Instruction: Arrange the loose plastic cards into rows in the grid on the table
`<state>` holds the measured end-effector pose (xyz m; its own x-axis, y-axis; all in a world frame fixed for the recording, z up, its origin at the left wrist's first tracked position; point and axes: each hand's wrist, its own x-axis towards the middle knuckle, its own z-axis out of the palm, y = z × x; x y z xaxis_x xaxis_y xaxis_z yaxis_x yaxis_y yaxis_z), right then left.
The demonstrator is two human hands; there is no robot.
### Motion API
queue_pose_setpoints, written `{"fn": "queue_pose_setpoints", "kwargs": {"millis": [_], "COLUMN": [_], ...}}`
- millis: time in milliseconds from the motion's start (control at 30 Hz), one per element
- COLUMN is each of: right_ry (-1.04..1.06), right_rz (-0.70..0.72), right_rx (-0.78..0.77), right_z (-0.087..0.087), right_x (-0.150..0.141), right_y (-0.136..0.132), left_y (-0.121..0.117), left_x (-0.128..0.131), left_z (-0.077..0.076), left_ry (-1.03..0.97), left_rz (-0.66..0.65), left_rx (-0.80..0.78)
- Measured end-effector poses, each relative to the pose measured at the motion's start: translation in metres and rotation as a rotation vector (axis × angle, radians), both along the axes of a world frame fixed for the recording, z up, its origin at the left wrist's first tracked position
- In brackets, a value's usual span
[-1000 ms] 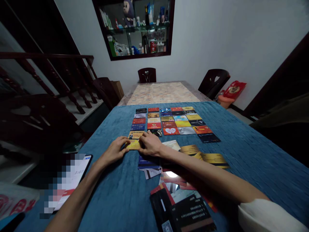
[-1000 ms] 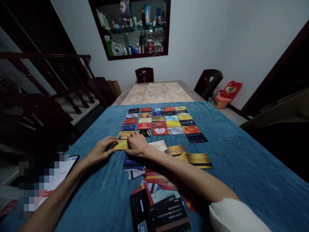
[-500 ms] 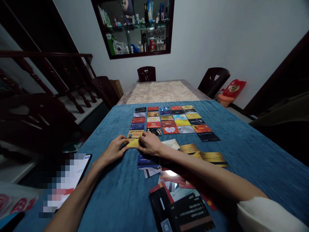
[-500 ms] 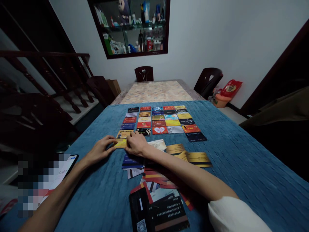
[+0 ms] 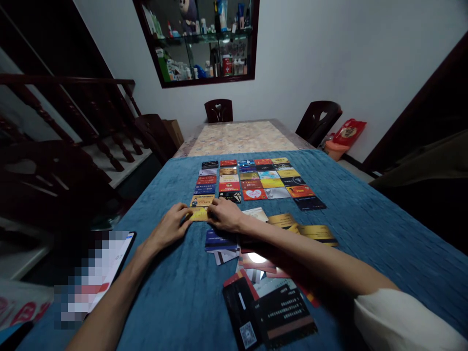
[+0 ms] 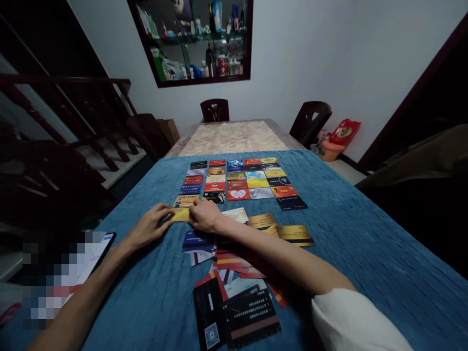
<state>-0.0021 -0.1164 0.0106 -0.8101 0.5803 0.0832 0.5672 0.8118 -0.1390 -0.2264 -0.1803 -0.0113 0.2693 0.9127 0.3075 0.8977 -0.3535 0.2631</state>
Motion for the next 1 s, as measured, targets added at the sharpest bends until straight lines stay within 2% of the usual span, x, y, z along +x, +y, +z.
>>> {"fn": "queue_pose_setpoints", "kwargs": {"millis": [267,500,767,1000], "right_ry": [0.059,0.072,0.105,0.064], "right_rz": [0.032,-0.002,-0.046,0.042], "right_rx": [-0.020,0.064,0.165,0.159], "right_z": [0.001,0.006,0.003,-0.002], "right_x": [0.015,0.051,0.108,0.138], "right_y": [0.008,0.022,0.025,0.026], "left_y": [-0.002,-0.006,-0.013,-0.010], "left_x": [0.005,0.017,0.055,0.100], "left_z": [0.004,0.007,0.018,0.036], "left_ry": [0.106,0.089,0.139,0.254], "left_rz": [-0.015,-0.043,-0.166,-0.261], "left_rx": [0.062,0.153,0.216,0.115]}}
